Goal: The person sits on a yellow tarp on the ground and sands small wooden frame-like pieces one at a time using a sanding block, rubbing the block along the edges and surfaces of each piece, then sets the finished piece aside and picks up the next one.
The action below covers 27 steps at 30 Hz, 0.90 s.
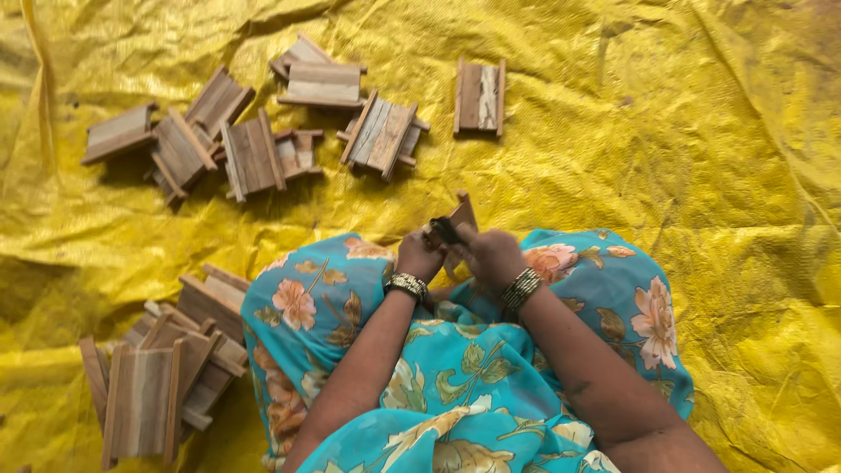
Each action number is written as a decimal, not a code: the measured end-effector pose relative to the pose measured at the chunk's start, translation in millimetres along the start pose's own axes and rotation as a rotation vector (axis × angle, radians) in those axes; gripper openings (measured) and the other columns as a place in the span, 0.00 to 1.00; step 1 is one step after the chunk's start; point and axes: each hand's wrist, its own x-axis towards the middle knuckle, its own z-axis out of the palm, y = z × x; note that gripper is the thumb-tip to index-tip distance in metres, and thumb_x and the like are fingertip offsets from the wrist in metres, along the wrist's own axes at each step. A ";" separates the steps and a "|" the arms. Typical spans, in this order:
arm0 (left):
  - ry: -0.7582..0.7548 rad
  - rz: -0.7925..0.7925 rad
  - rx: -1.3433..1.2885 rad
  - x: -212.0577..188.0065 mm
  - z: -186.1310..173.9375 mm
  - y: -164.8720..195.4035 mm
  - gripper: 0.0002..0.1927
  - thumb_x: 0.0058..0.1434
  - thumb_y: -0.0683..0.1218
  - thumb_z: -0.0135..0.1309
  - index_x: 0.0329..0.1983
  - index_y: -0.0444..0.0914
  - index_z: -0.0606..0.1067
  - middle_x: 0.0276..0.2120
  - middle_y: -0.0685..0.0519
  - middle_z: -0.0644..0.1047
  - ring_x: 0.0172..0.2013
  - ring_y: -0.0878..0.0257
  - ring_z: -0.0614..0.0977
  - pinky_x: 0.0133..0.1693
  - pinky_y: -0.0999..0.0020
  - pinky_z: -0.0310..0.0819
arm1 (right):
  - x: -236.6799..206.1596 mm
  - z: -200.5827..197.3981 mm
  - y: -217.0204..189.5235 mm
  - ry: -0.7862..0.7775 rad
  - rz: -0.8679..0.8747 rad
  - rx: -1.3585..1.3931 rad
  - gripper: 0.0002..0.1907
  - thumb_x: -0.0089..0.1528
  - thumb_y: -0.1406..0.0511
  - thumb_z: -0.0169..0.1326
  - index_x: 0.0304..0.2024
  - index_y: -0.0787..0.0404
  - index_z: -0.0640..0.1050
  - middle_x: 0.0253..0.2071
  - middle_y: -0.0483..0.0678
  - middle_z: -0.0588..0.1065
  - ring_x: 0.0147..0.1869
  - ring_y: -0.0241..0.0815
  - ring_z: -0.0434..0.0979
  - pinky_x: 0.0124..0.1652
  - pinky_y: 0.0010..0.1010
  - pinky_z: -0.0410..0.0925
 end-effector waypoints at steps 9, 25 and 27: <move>0.023 0.021 -0.141 -3.5 0.5 6.3 0.20 0.52 0.48 0.65 0.49 0.41 0.81 0.32 0.45 0.84 0.35 0.51 0.86 0.38 0.60 0.80 | 2.1 -6.5 -18.6 0.215 -0.004 0.000 0.09 0.61 0.57 0.61 0.40 0.52 0.80 0.20 0.55 0.73 0.24 0.59 0.74 0.25 0.51 0.67; -0.049 -0.141 -0.615 14.1 -1.2 -4.9 0.18 0.59 0.50 0.64 0.45 0.31 0.79 0.32 0.50 0.83 0.29 0.65 0.84 0.30 0.68 0.80 | 22.6 3.7 56.3 0.280 0.494 0.717 0.17 0.67 0.56 0.59 0.45 0.65 0.80 0.38 0.51 0.78 0.38 0.39 0.73 0.37 0.35 0.69; -0.066 -0.090 -0.646 16.6 -0.8 -5.9 0.18 0.59 0.49 0.63 0.45 0.31 0.79 0.34 0.50 0.83 0.31 0.67 0.84 0.29 0.71 0.79 | 24.1 2.3 56.3 0.179 0.409 0.997 0.17 0.65 0.59 0.60 0.50 0.64 0.79 0.40 0.44 0.79 0.42 0.32 0.76 0.42 0.28 0.70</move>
